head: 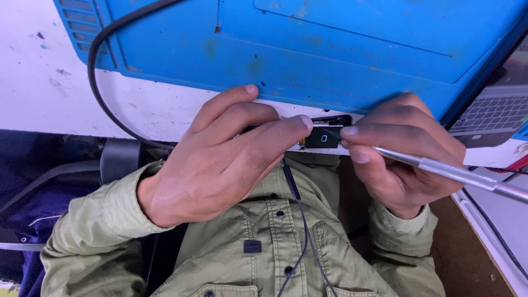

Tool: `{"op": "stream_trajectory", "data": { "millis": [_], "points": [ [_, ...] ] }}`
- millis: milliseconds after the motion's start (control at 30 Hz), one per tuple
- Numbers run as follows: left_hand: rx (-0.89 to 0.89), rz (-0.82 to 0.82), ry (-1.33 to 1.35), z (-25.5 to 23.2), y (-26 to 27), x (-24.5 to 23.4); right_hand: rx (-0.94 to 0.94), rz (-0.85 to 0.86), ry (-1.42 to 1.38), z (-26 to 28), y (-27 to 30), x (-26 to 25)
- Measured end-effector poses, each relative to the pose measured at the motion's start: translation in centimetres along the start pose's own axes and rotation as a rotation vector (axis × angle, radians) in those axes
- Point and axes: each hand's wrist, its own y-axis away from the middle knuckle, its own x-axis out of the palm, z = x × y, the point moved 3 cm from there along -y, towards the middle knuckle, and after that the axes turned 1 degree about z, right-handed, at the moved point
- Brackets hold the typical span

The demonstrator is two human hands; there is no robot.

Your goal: The person repairs a disassembled mobile phone on a blue workbench. They use a screwdriver to adjust internal components and a precision tool to carefully peel back a protective film from the battery area.

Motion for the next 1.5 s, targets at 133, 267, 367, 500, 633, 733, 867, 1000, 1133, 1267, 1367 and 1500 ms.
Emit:
{"op": "stream_trajectory", "data": {
  "millis": [133,267,367,500,633,733,867,1000,1133,1267,1367,1500],
  "points": [
    [-0.003,-0.002,-0.013,0.0,0.0,0.1,-0.003,-0.078,-0.015,-0.5,0.5,-0.1],
    [-0.012,-0.011,-0.003,-0.1,-0.2,0.0,-0.003,-0.054,-0.025,-0.8,0.7,-0.4],
    [-0.012,0.003,0.007,0.0,-0.2,0.1,0.027,-0.075,-0.019,-1.2,1.2,-0.5],
    [-0.003,0.006,-0.008,-0.1,-0.3,0.1,-0.007,-0.063,-0.046,-1.5,1.3,-0.7],
    [0.0,0.003,-0.027,-0.3,-0.8,-0.2,-0.009,-0.102,-0.02,-1.3,1.4,-0.8],
    [-0.012,0.032,0.002,-0.1,-0.5,0.0,-0.048,-0.07,0.026,-0.9,0.5,-0.8],
    [-0.016,0.048,-0.017,0.0,-0.8,-0.2,-0.059,0.11,0.057,-1.4,0.2,-1.8],
    [-0.001,0.043,-0.063,-0.1,-1.2,-0.4,-0.064,0.127,0.059,-1.6,-0.2,-1.8],
    [-0.011,0.053,-0.063,0.0,-1.3,-0.4,-0.031,0.001,0.09,-1.6,0.1,-1.0],
    [0.003,0.017,-0.109,-0.2,-2.1,-0.9,-0.021,-0.008,0.11,-1.7,0.6,-0.9],
    [-0.002,0.021,-0.127,-0.1,-2.2,-0.9,0.007,0.027,0.139,-1.6,0.5,-0.9],
    [-0.002,0.032,-0.147,-0.1,-2.0,-0.7,0.007,0.082,0.153,-1.6,0.4,-1.2]
  ]
}}
